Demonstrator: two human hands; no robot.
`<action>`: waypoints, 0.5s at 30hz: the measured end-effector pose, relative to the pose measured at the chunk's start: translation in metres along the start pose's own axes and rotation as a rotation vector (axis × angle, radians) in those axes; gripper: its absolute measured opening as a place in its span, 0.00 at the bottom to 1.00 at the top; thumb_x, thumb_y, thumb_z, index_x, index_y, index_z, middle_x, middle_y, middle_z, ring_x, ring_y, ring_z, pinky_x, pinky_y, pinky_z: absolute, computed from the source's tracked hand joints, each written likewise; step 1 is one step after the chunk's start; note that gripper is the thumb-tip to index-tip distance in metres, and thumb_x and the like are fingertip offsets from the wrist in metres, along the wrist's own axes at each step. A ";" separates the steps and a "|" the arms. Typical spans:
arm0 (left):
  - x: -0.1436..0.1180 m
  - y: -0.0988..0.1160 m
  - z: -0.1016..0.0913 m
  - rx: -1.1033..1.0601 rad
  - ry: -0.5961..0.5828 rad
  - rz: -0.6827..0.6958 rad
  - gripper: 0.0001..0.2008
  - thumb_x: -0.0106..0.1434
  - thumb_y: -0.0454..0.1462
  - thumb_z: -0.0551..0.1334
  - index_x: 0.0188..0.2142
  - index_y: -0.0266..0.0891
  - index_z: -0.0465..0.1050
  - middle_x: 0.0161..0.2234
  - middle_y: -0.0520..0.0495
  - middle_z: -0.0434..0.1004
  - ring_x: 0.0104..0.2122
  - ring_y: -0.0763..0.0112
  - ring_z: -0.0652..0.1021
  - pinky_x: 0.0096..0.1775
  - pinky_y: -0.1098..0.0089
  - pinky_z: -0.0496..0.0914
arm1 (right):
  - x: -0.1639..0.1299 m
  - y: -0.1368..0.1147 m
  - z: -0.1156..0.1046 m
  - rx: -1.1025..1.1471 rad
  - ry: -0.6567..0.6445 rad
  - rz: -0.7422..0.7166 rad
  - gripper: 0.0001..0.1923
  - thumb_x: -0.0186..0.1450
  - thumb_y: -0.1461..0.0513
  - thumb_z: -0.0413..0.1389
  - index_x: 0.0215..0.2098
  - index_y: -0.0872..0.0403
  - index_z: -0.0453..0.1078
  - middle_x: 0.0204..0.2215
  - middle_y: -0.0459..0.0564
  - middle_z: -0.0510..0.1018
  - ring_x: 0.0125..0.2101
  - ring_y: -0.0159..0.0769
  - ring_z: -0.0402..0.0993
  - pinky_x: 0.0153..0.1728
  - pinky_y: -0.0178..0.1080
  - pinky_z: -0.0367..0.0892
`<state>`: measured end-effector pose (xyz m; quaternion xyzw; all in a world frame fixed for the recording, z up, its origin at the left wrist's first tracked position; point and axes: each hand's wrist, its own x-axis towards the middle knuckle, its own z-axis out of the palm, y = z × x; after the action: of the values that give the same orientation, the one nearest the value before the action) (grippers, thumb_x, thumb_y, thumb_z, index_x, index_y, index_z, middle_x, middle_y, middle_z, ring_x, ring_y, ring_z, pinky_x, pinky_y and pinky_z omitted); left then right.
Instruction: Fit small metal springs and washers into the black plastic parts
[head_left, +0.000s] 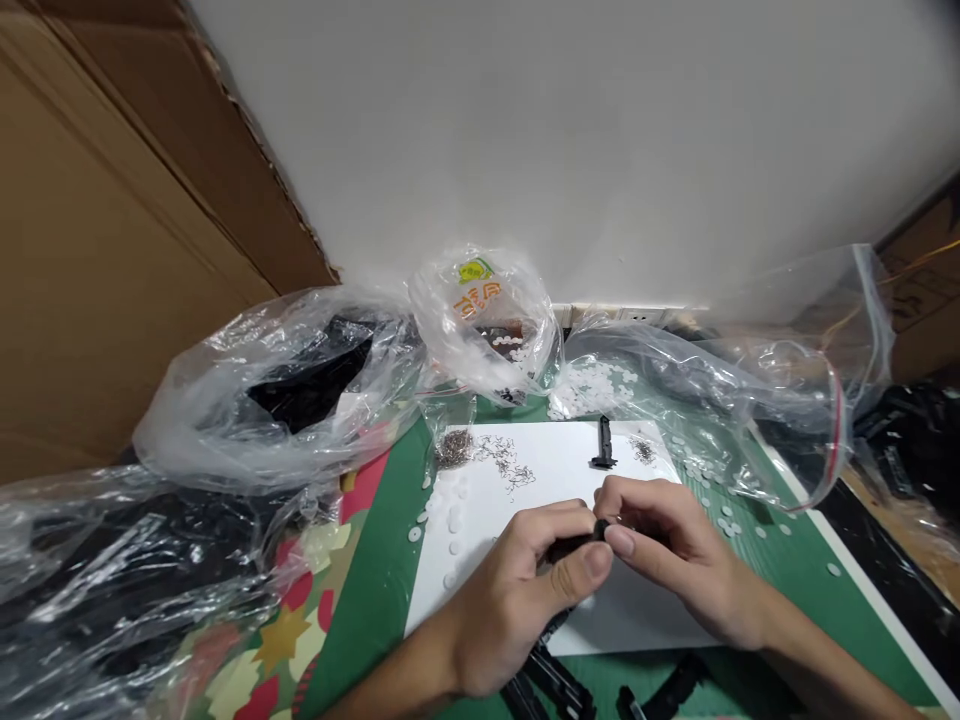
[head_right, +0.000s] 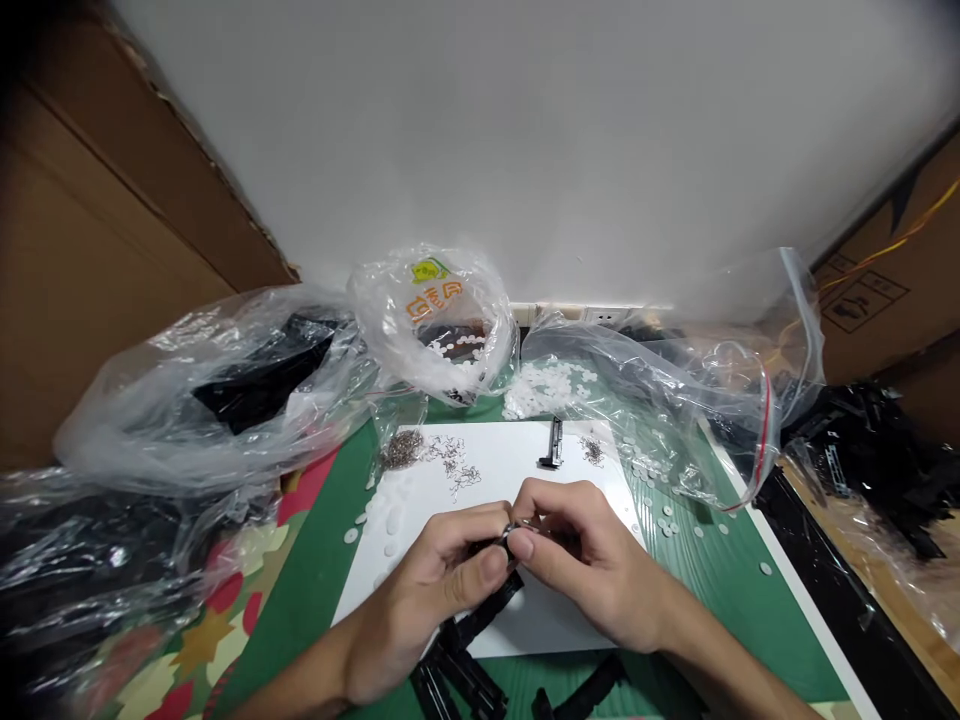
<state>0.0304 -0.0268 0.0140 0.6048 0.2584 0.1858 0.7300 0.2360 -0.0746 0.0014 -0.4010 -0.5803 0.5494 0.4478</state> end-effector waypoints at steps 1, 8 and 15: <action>-0.001 0.003 -0.001 0.062 -0.001 0.022 0.22 0.75 0.54 0.60 0.36 0.39 0.74 0.34 0.50 0.63 0.38 0.64 0.65 0.42 0.66 0.60 | 0.000 0.000 0.000 0.016 -0.002 0.000 0.18 0.76 0.50 0.58 0.32 0.52 0.66 0.25 0.41 0.63 0.27 0.31 0.58 0.29 0.35 0.56; 0.000 0.019 -0.005 0.175 -0.141 0.118 0.21 0.76 0.53 0.60 0.45 0.39 0.84 0.42 0.43 0.78 0.47 0.57 0.75 0.53 0.65 0.66 | 0.000 0.015 0.004 0.194 0.028 -0.013 0.22 0.69 0.47 0.64 0.29 0.53 0.67 0.20 0.38 0.58 0.21 0.27 0.50 0.23 0.33 0.47; 0.006 0.010 -0.010 0.206 -0.045 0.170 0.26 0.77 0.53 0.57 0.33 0.38 0.81 0.38 0.46 0.71 0.42 0.61 0.72 0.49 0.67 0.65 | 0.008 0.026 0.003 0.095 0.162 0.017 0.27 0.71 0.41 0.58 0.29 0.53 0.68 0.16 0.37 0.58 0.17 0.26 0.52 0.20 0.33 0.50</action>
<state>0.0291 -0.0133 0.0215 0.7004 0.2072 0.2059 0.6512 0.2300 -0.0658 -0.0235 -0.4275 -0.5122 0.5460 0.5067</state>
